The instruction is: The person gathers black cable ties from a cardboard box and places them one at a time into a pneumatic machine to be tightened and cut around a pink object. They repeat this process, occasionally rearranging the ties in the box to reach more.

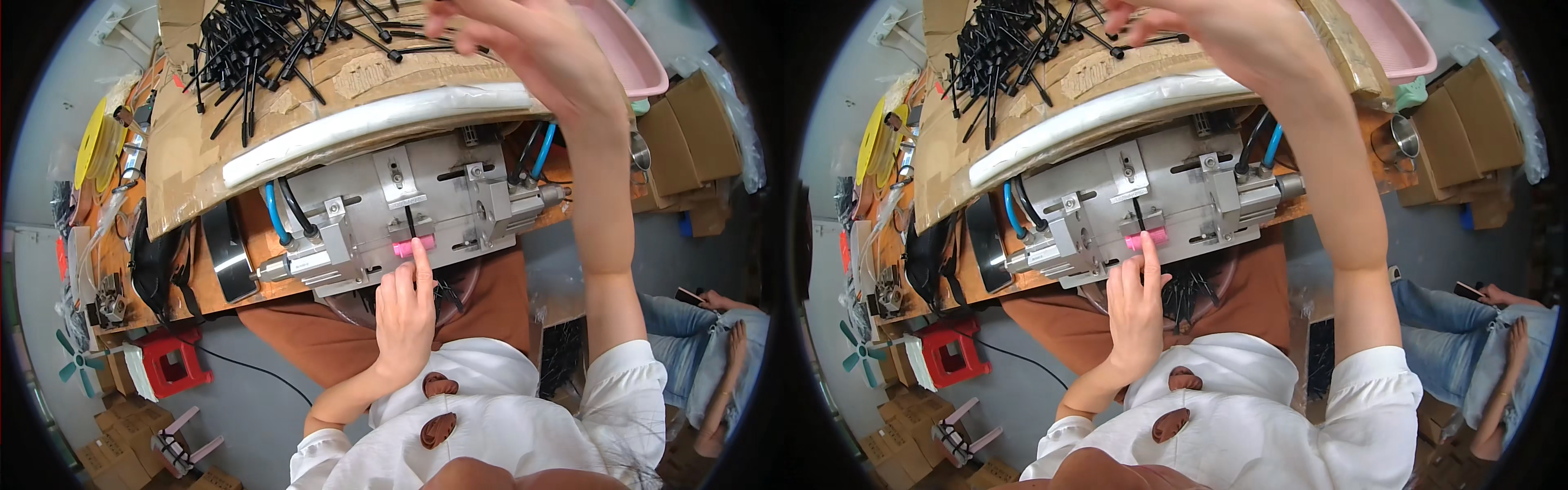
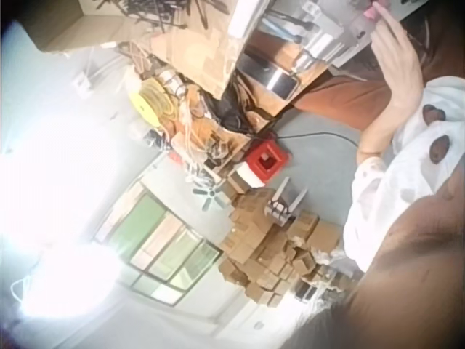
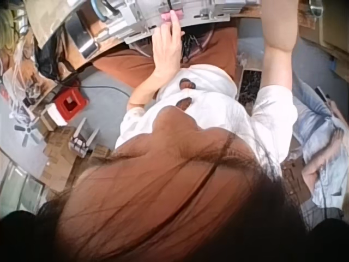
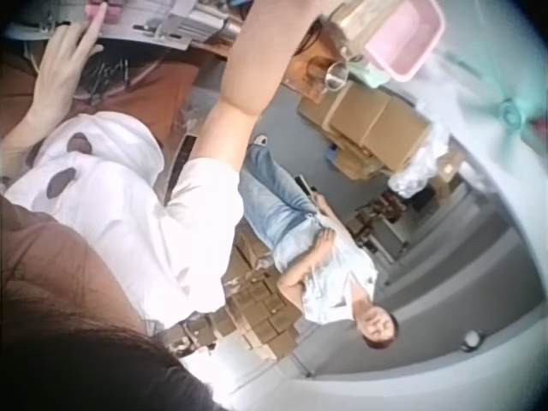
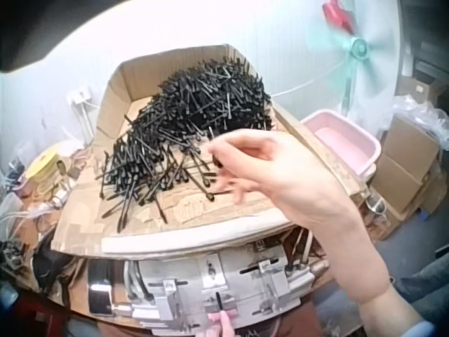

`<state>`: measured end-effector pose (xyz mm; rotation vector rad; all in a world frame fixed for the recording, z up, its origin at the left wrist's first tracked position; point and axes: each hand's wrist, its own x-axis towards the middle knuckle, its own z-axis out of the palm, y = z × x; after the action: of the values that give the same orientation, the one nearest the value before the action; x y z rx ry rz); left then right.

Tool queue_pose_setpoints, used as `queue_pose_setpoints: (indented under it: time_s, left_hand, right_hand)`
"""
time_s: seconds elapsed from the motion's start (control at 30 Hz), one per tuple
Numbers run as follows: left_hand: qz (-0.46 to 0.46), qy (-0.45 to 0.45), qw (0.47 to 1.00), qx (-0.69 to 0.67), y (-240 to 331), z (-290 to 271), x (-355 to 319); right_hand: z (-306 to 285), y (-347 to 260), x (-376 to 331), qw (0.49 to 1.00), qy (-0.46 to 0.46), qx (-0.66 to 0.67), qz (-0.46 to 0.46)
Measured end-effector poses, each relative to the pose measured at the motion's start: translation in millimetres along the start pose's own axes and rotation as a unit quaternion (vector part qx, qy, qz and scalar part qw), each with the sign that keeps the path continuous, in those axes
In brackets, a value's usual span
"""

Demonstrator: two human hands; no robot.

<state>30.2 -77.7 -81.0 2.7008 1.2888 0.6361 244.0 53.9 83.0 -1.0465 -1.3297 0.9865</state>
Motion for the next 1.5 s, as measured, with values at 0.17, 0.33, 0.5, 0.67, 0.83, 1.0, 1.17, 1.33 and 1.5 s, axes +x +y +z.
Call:
queue_pose_setpoints:
  time_s: [0.17, 0.33, 0.5, 0.67, 0.83, 1.0, 1.17, 1.33, 1.5]
  left_hand:
    - [0.004, -0.003, 1.000, 0.016, 3, -6, 4]
    - [0.063, -0.003, 0.996, -0.071, -13, -45, 42]
    - [0.124, 0.203, 0.970, 0.050, -77, -65, 181]
    - [0.151, 0.102, 0.983, 0.022, -108, -65, 254]
    - [0.168, 0.070, 0.983, 0.015, -114, -69, 251]
    - [0.140, 0.060, 0.983, -0.106, -129, -90, 238]
    - [-0.023, -0.073, 0.959, -0.274, -133, -109, 239]
    - [0.000, -0.039, 0.877, -0.479, -132, -121, 231]
    - [0.013, 0.103, 0.926, -0.363, -108, -122, 151]
  right_hand:
    - [0, 16, -89, 0.991, 0.090, -0.008, -0.096]
    - [43, 71, -174, 0.932, 0.050, -0.309, -0.180]
    - [79, 114, -208, 0.907, 0.016, -0.404, -0.122]
    - [88, 121, -199, 0.903, -0.012, -0.416, -0.106]
    - [87, 108, -192, 0.908, -0.007, -0.409, -0.089]
    - [50, 67, -155, 0.859, -0.054, -0.473, -0.187]
    - [14, 36, -15, 0.752, 0.063, -0.608, -0.249]
    - [35, 31, 63, 0.684, -0.023, -0.727, -0.059]
    - [37, 30, 67, 0.665, -0.045, -0.745, -0.039]
